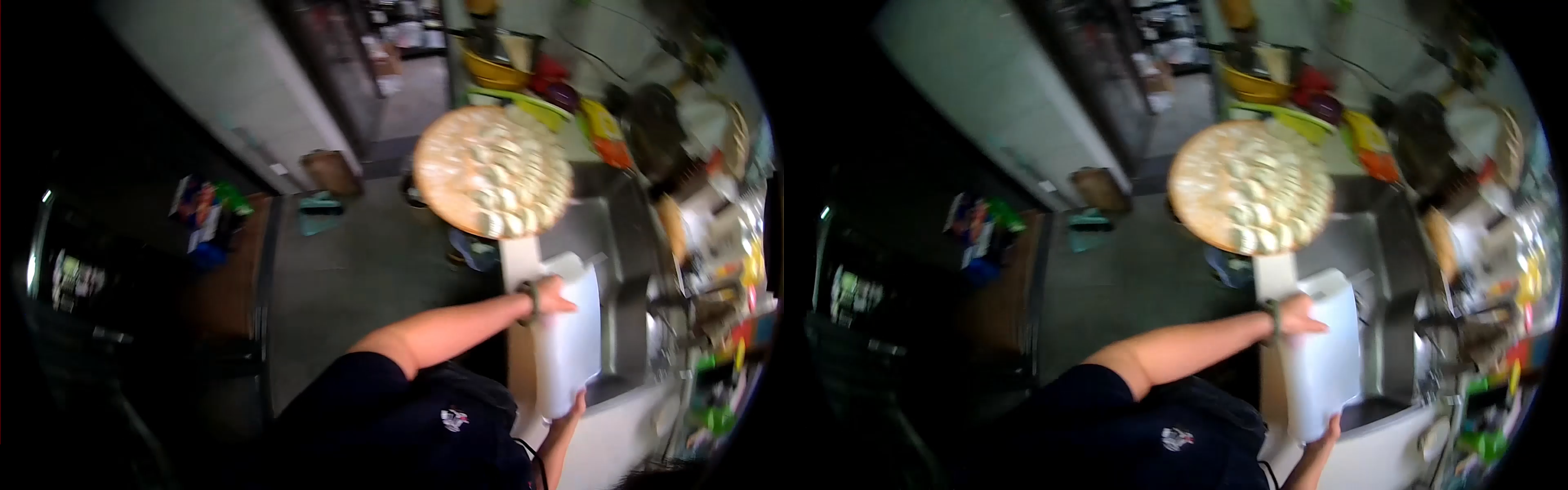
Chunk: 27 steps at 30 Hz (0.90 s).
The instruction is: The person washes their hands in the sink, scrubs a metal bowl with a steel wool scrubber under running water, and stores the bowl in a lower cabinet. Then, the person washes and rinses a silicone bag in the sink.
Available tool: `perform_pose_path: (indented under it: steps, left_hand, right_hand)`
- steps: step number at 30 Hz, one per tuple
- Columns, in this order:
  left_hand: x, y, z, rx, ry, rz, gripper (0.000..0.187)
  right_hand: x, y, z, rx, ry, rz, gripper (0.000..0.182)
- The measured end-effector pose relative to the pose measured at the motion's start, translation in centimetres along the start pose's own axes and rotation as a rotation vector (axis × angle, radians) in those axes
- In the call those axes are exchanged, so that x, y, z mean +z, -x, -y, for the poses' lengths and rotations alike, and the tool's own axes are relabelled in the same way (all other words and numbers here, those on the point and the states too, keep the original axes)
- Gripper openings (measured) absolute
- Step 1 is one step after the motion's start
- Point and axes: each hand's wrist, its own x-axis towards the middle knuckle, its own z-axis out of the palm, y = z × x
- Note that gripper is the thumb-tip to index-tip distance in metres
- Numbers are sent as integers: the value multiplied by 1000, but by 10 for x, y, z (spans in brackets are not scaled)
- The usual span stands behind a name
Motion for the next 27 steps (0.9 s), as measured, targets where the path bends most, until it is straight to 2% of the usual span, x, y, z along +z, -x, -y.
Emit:
perform_pose_path:
  steps: [1, 2, 3, 4, 5, 6, 7, 9, 10, 11, 16, 18, 21, 22, 23, 25, 26, 27]
  left_hand:
    - [13, -15, 24, 5, 67, 33, 33]
    - [21, -6, 21, -108, 320, -65, 34]
    - [23, -11, 27, -183, 210, -79, 41]
    - [26, -8, 27, -193, 177, -203, 52]
    - [26, -16, 34, -135, 136, -113, 61]
    - [24, -7, 21, -84, 42, -170, 59]
    - [13, 2, 7, -44, 96, 37, 60]
    - [8, 6, -5, 399, 63, 370, 58]
    - [6, 16, -17, 512, -267, 274, 43]
    - [8, 19, -19, 537, -364, 246, 41]
    - [6, -2, 10, 206, 115, 196, 35]
    - [7, -9, 16, 150, 240, 147, 32]
    - [15, -21, 16, 101, 342, 4, 24]
    - [20, -28, 16, 62, 405, -112, 18]
    - [26, -37, 17, 97, 346, -241, 15]
    - [39, -63, 27, 139, 206, -508, 21]
    - [30, -50, 13, 18, 195, -538, 20]
    - [34, -51, 10, 212, 470, -720, 13]
  right_hand:
    - [14, 16, 2, 76, 37, -66, 66]
    - [11, 22, 1, 135, 104, -103, 69]
    - [15, 27, 4, 24, 189, -10, 63]
    - [28, 24, 13, -19, 258, 15, 62]
    - [56, 16, 16, -30, 311, 36, 61]
    - [75, 12, 21, -39, 349, 44, 60]
    - [90, 8, 25, -48, 381, 53, 59]
    - [112, 0, 30, -72, 415, 55, 57]
    - [119, -4, 31, -83, 428, 57, 56]
    - [125, -8, 33, -83, 434, 72, 56]
    - [148, -25, 49, -145, 468, 99, 51]
    - [149, -27, 56, -175, 472, 82, 49]
    - [150, -29, 64, -227, 465, 46, 46]
    - [149, -30, 68, -248, 464, 31, 45]
    - [146, -31, 74, -271, 464, 11, 44]
    - [128, -31, 91, -329, 434, -25, 42]
    - [116, -30, 101, -376, 406, -67, 41]
    - [105, -26, 113, -439, 378, -114, 40]
